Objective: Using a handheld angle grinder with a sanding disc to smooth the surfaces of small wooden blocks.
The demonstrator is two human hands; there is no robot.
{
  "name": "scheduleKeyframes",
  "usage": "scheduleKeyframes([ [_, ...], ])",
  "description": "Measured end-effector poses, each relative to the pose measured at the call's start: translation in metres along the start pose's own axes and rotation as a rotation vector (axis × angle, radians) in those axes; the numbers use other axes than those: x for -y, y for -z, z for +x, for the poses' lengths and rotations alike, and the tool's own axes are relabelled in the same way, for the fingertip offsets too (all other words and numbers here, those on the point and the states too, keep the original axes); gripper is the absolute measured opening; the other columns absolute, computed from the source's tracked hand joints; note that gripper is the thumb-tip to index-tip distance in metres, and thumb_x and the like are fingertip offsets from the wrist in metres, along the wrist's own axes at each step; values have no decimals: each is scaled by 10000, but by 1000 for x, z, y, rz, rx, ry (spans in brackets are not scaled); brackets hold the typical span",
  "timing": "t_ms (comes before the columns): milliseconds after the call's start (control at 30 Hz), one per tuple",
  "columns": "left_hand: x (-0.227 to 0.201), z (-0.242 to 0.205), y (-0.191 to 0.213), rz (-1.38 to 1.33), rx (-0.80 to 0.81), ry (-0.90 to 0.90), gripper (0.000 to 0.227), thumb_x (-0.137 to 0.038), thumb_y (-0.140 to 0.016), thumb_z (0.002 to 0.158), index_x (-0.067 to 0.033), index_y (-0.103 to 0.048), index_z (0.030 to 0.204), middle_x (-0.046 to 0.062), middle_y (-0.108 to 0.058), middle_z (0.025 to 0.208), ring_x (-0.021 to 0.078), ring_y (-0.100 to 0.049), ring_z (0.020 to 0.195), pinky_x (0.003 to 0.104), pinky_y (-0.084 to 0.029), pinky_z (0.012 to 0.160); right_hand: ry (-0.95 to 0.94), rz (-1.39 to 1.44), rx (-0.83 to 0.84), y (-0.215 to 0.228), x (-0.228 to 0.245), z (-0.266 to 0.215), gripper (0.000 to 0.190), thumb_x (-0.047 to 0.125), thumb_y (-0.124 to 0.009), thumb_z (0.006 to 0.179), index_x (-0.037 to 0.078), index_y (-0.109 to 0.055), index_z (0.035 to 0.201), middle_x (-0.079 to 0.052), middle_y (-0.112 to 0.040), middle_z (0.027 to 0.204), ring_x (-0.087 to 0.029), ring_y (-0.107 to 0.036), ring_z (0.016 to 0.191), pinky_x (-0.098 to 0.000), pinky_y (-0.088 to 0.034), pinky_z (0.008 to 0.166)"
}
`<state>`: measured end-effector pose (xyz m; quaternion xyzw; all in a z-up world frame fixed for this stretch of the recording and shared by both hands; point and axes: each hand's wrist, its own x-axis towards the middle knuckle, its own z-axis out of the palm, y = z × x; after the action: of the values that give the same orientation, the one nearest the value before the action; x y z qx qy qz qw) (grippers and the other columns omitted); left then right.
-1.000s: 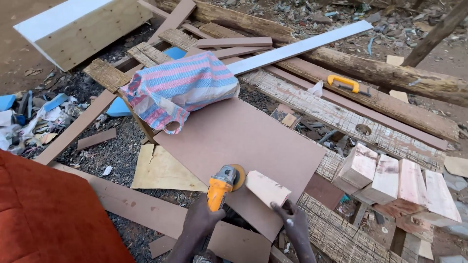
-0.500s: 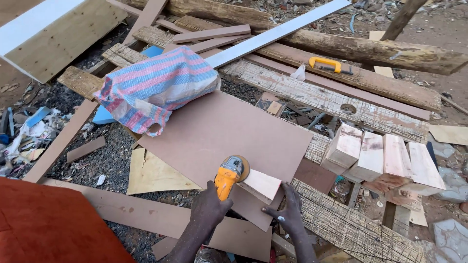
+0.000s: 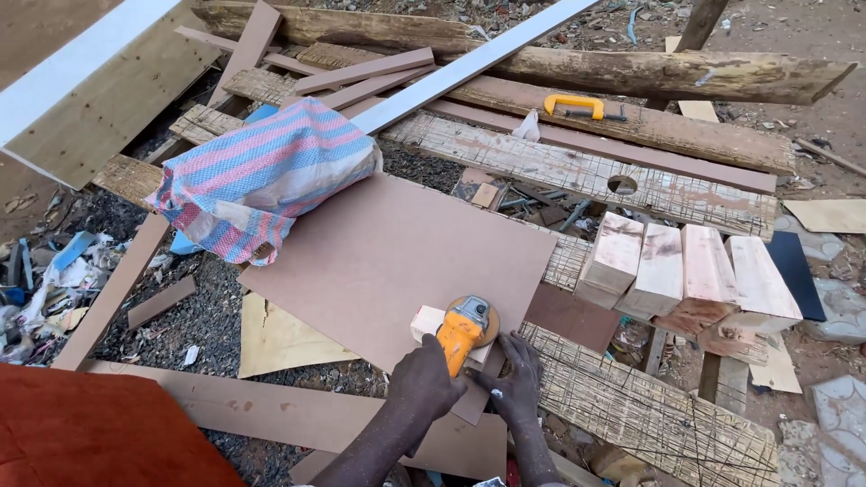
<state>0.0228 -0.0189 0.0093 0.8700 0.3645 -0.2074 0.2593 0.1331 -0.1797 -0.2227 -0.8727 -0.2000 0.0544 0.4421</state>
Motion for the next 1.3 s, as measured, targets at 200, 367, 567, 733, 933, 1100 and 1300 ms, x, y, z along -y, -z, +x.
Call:
scheduleKeyframes([
  [200,3,-17,4,0,20,-6,705,-419,-932,977,-116,-536,1475,156,-846,1314,403,-859,1154,553,-690,921,-9,-1,-15,-2,-5,1,1051,511,-1089,716,162,-779,1658,-67,-706,1749,-299,-535,1694,-535,-385,1373],
  [367,32,-37,-13,45,21,4,656,-434,-916,975,-153,-541,1433,162,-832,1319,432,-826,1171,593,-655,936,50,-17,-49,-10,-11,0,1063,453,-1110,684,184,-781,1659,-103,-726,1734,-334,-562,1675,-554,-404,1372],
  [567,49,-52,-2,8,45,91,688,-438,-947,970,-173,-554,1469,124,-815,1398,373,-835,1247,543,-687,1023,66,-12,-45,-3,-5,-2,1056,479,-1098,710,175,-772,1667,-104,-738,1709,-337,-570,1664,-559,-409,1363],
  [733,76,-17,23,-63,-28,213,710,-472,-973,960,-176,-575,1468,107,-853,1355,344,-865,1199,531,-705,990,51,-20,-39,-1,-3,0,1094,572,-1134,681,171,-793,1640,-93,-741,1692,-329,-578,1645,-543,-424,1357],
  [933,115,30,31,-61,-115,215,769,-487,-911,819,-111,-573,1398,154,-847,1262,385,-861,1093,530,-674,859,41,-8,-35,1,0,1,1061,557,-1100,706,171,-789,1644,-102,-744,1683,-341,-580,1636,-550,-451,1351],
  [1100,101,-6,45,-78,-24,235,787,-480,-929,879,-112,-563,1470,157,-839,1328,387,-844,1154,548,-668,919,17,-31,-26,0,-2,0,1057,505,-1113,699,185,-785,1651,-81,-744,1684,-327,-574,1627,-541,-455,1337],
  [1300,117,-16,29,-78,-39,268,872,-615,-983,911,-106,-572,1488,139,-852,1365,379,-855,1226,538,-670,1011,24,-73,-29,-9,-14,2,1053,542,-1069,714,219,-775,1673,-78,-729,1715,-321,-566,1657,-557,-418,1350],
])
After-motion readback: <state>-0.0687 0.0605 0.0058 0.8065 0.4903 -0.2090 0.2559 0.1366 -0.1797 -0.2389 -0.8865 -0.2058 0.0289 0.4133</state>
